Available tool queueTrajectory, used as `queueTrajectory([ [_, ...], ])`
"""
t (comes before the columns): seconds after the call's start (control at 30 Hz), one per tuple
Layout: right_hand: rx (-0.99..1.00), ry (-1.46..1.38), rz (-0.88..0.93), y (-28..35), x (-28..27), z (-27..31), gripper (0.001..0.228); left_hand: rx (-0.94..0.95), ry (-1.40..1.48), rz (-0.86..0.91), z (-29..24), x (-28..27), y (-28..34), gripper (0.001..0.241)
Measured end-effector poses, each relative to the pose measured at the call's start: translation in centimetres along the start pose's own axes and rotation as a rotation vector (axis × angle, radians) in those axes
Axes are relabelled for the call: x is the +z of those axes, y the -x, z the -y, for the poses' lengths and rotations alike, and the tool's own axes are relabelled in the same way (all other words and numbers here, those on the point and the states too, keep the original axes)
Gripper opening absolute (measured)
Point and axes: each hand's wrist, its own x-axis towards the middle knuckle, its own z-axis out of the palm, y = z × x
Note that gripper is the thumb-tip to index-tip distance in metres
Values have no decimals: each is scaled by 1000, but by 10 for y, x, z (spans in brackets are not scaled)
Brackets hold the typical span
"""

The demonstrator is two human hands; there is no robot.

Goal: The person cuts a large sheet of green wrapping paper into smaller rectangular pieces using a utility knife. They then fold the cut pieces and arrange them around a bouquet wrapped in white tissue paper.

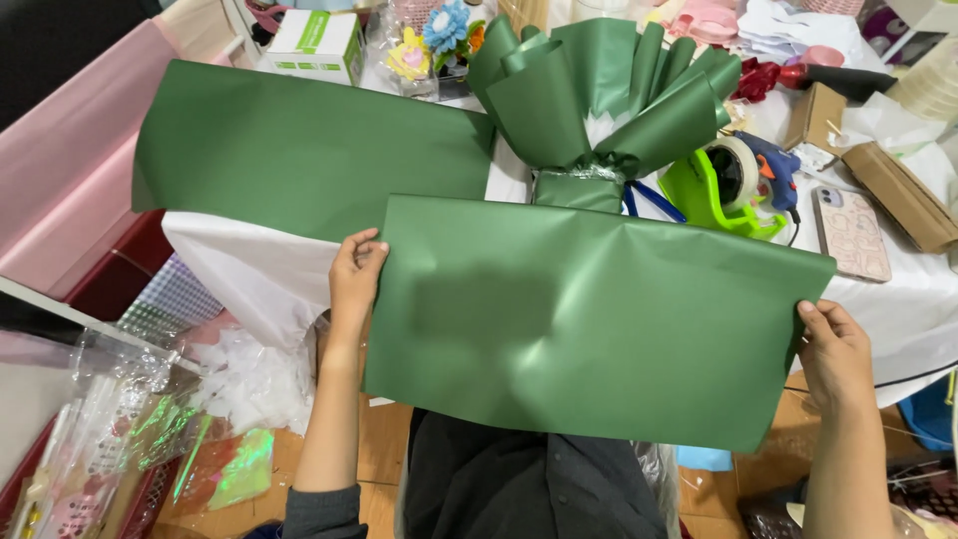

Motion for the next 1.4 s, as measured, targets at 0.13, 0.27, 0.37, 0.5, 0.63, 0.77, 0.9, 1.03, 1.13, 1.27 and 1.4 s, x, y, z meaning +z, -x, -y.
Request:
queueTrajectory([
  [0.13,-4,-2,-35,-7,-3,2,8,-94,-111,3,-41,3,1,28],
  [0.27,-3,-7,-59,-11,-7,-1,9,-98,-118,-11,-35,10,-7,22],
  [0.37,-20,-14,-59,-10,-8,1,10,-120,-33,2,-36,8,-2,19],
  [0.5,-13,4,-76,-5,-7,13,11,-88,-19,1,-36,0,-1,16],
  [0.63,-40,-14,-86,-6,-10,17,11,-29,-1,4,-54,-11,6,12],
  [0.77,-71,-61,-86,-5,-11,27,8,-9,-35,9,-87,-25,13,13],
  [0.9,-77,-60,-73,3,-10,50,15,-6,-42,38,-101,-38,10,11],
  [1.03,-129,-66,-92,7,-17,65,14,23,14,128,-125,-53,8,13],
  [1.13,-168,-67,-139,13,-22,80,10,7,10,199,-142,-63,7,15],
  [1.27,-188,-45,-200,37,-13,122,22,108,40,282,-169,-74,14,11],
  [1.4,-266,-118,-108,55,-10,155,41,282,218,384,-209,-81,31,6],
])
